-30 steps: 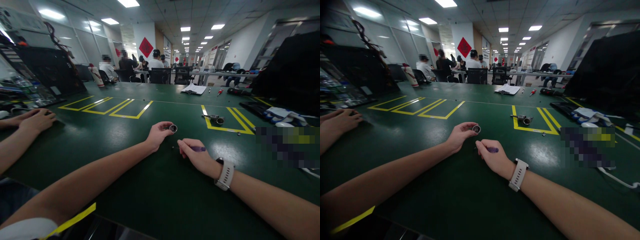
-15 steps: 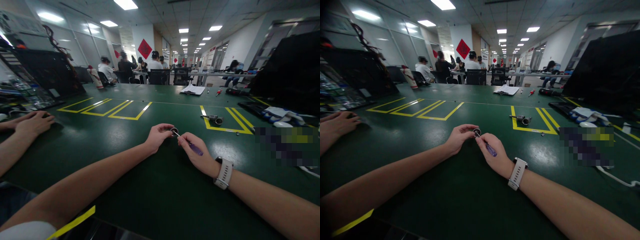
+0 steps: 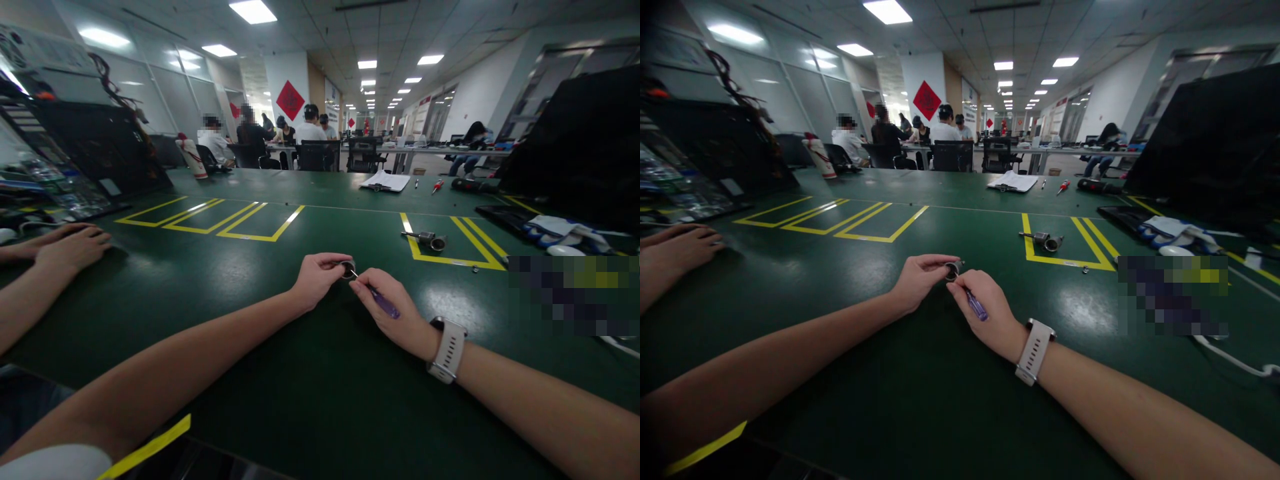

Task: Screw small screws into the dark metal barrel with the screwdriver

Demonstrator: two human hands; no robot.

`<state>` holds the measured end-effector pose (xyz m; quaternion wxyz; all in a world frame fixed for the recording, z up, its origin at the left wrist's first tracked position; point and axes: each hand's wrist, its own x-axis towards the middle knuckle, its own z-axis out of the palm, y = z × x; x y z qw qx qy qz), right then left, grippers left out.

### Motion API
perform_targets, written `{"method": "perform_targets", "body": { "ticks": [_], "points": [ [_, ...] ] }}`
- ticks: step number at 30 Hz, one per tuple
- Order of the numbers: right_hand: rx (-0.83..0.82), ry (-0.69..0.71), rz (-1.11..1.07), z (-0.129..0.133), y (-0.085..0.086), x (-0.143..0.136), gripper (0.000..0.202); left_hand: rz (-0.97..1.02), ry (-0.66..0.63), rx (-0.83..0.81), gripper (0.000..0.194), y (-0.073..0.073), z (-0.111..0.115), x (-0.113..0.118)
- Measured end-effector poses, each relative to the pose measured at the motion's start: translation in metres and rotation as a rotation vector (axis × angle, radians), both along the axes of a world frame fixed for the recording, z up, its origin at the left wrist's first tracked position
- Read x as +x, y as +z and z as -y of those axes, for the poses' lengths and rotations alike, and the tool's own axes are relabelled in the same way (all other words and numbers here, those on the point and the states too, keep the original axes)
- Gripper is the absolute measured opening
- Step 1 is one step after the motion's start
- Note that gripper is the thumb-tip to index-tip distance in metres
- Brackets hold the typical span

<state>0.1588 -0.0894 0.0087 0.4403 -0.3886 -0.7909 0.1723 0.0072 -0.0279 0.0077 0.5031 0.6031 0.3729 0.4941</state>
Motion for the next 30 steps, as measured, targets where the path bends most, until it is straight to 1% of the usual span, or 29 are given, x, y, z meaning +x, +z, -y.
{"method": "perform_targets", "body": {
  "ticks": [4, 11, 19, 22, 24, 27, 30],
  "points": [
    [0.005, 0.011, 0.004, 0.001, 0.001, 0.0, 0.014, -0.028, 0.016, 0.021, 0.023, 0.0, 0.0, 0.001],
    [0.017, -0.012, 0.027, 0.004, 0.004, -0.001, 0.016, -0.052, 0.051, 0.028, 0.022, -0.001, -0.002, 0.001],
    [0.018, -0.008, 0.041, 0.003, 0.004, -0.002, 0.015, -0.062, 0.027, 0.047, 0.02, -0.001, -0.001, 0.001],
    [0.001, -0.013, 0.002, 0.003, 0.003, -0.002, 0.015, -0.055, 0.027, 0.042, 0.019, -0.001, -0.002, 0.0],
    [-0.029, -0.028, -0.048, 0.002, 0.002, -0.001, 0.017, -0.043, 0.038, 0.028, 0.018, -0.001, -0.004, 0.0],
    [-0.123, -0.059, -0.127, 0.001, 0.002, 0.001, 0.021, -0.03, 0.07, -0.014, 0.019, -0.003, -0.011, 0.0],
    [-0.25, -0.1, -0.213, -0.004, -0.001, 0.002, 0.026, -0.036, 0.126, -0.057, 0.029, -0.006, -0.023, -0.005]
  ]
}}
